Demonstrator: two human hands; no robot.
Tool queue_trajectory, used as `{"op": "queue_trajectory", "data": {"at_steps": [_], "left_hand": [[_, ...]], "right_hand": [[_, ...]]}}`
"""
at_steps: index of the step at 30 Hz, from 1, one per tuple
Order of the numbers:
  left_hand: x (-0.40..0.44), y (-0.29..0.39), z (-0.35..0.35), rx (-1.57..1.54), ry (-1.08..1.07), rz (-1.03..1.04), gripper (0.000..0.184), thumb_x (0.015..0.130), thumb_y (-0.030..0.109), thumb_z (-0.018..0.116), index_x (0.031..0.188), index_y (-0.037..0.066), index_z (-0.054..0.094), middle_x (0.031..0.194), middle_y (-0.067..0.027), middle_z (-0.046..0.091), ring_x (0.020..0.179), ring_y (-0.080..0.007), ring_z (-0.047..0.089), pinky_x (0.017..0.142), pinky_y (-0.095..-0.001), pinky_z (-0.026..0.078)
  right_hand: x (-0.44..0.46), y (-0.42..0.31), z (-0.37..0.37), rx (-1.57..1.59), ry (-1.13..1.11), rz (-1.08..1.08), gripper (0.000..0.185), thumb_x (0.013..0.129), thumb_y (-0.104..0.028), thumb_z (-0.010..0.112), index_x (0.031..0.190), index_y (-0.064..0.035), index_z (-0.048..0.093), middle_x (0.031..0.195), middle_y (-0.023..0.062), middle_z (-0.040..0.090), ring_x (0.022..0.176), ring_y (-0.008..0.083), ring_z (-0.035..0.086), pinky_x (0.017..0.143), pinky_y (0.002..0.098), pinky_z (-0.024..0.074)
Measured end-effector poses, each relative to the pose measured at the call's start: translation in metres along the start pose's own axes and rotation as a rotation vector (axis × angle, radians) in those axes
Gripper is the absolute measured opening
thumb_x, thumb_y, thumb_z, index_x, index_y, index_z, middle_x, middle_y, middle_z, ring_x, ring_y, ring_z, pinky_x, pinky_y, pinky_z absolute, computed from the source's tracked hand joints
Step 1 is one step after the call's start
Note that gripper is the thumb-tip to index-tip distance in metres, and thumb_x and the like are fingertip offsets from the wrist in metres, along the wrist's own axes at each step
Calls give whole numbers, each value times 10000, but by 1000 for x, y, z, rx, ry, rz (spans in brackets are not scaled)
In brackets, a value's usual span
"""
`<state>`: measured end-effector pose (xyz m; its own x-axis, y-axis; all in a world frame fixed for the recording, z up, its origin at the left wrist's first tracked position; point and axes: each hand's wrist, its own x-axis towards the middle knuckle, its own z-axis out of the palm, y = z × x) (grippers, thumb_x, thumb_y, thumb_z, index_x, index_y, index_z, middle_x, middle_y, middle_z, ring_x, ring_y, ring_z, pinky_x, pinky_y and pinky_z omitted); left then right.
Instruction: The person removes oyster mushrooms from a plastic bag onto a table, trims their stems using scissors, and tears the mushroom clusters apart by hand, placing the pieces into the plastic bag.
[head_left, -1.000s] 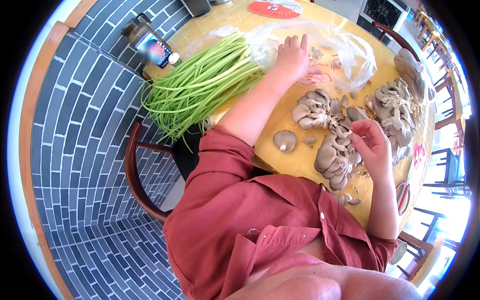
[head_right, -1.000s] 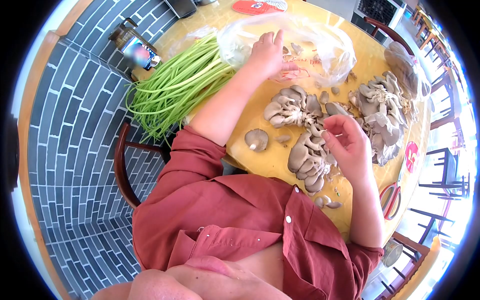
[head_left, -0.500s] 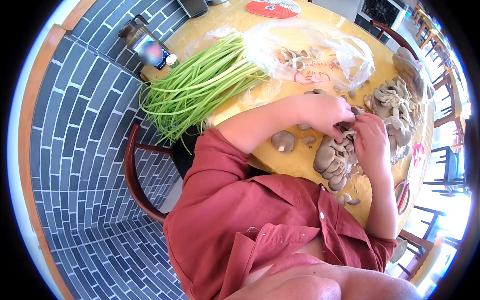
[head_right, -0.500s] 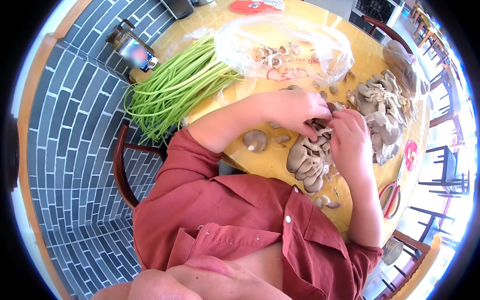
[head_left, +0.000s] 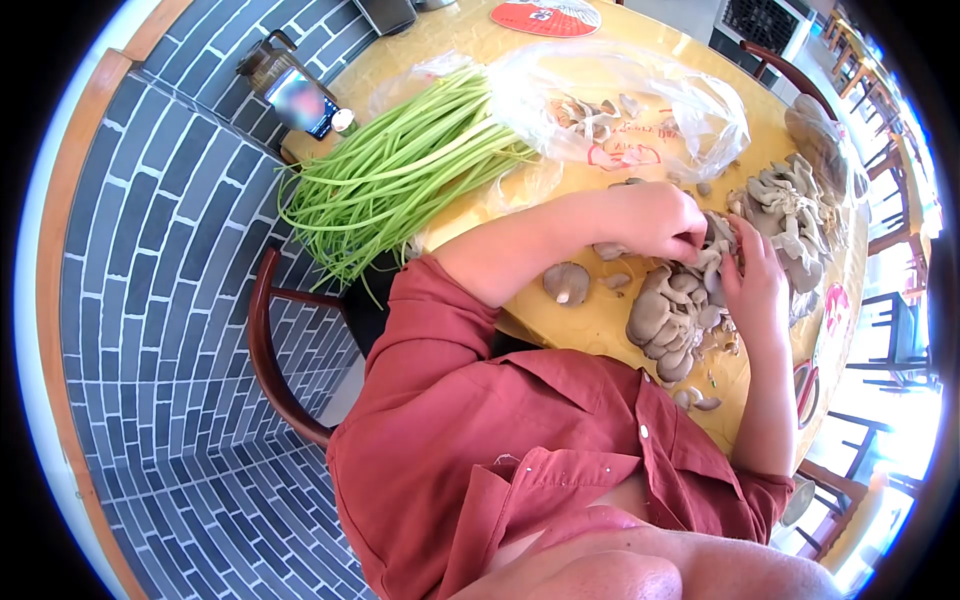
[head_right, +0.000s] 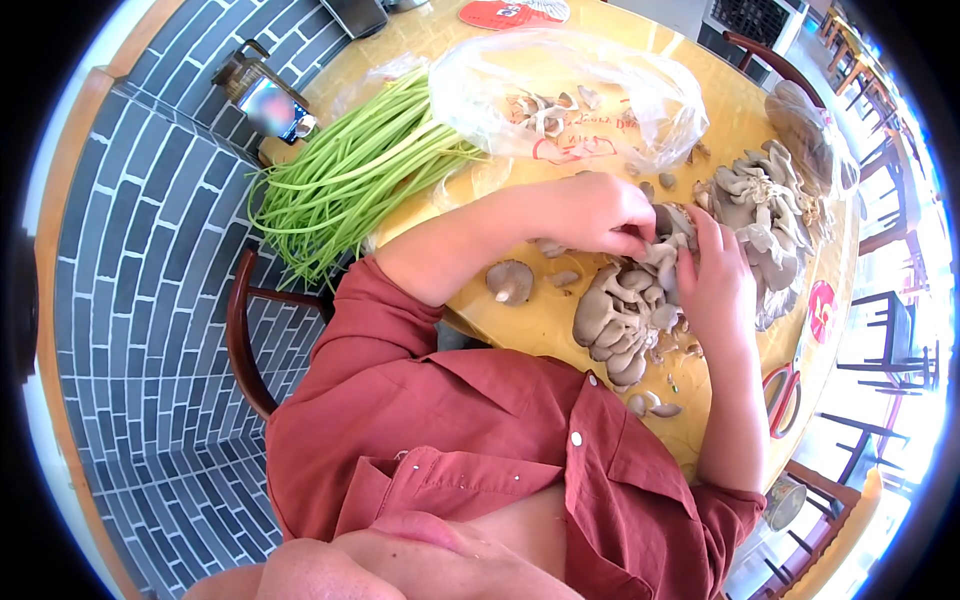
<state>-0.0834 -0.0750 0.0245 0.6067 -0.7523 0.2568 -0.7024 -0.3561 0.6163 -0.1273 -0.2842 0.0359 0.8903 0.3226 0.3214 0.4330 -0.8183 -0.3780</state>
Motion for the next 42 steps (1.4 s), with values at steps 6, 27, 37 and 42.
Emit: {"op": "queue_trajectory", "data": {"at_steps": [6, 27, 37, 42], "left_hand": [[-1, 14, -22, -470, -90, -263, 212, 888, 228, 592, 945, 24, 594, 813, -69, 623, 694, -135, 612, 616, -284, 481], [-1, 11, -13, -1346, 6, -171, 131, 875, 75, 586, 993, 24, 563, 859, -54, 602, 705, -109, 593, 582, -217, 480], [1, 10, -8, -1156, -29, -18, 332, 751, 12, 683, 1066, 44, 583, 870, -9, 572, 782, -81, 551, 722, -228, 472], [1, 18, -12, -968, 18, -106, 368, 758, 19, 682, 1105, 38, 562, 854, -15, 553, 761, -81, 542, 701, -232, 466]], "right_hand": [[0, -10, -14, 407, -58, 34, 325, 809, -50, 611, 1130, -45, 560, 980, 84, 605, 805, 173, 588, 768, 280, 473], [-3, 8, -2, 647, -336, 179, 332, 756, -21, 682, 1069, -12, 573, 921, -5, 614, 727, 36, 523, 627, 200, 435], [-6, -4, -4, 992, -209, 234, 281, 802, -117, 706, 1028, 2, 587, 895, -12, 591, 755, 45, 520, 669, 199, 435], [-6, -11, -7, 936, -107, 146, 218, 824, -106, 680, 980, 17, 589, 833, 0, 582, 726, 56, 526, 646, 189, 430]]}}
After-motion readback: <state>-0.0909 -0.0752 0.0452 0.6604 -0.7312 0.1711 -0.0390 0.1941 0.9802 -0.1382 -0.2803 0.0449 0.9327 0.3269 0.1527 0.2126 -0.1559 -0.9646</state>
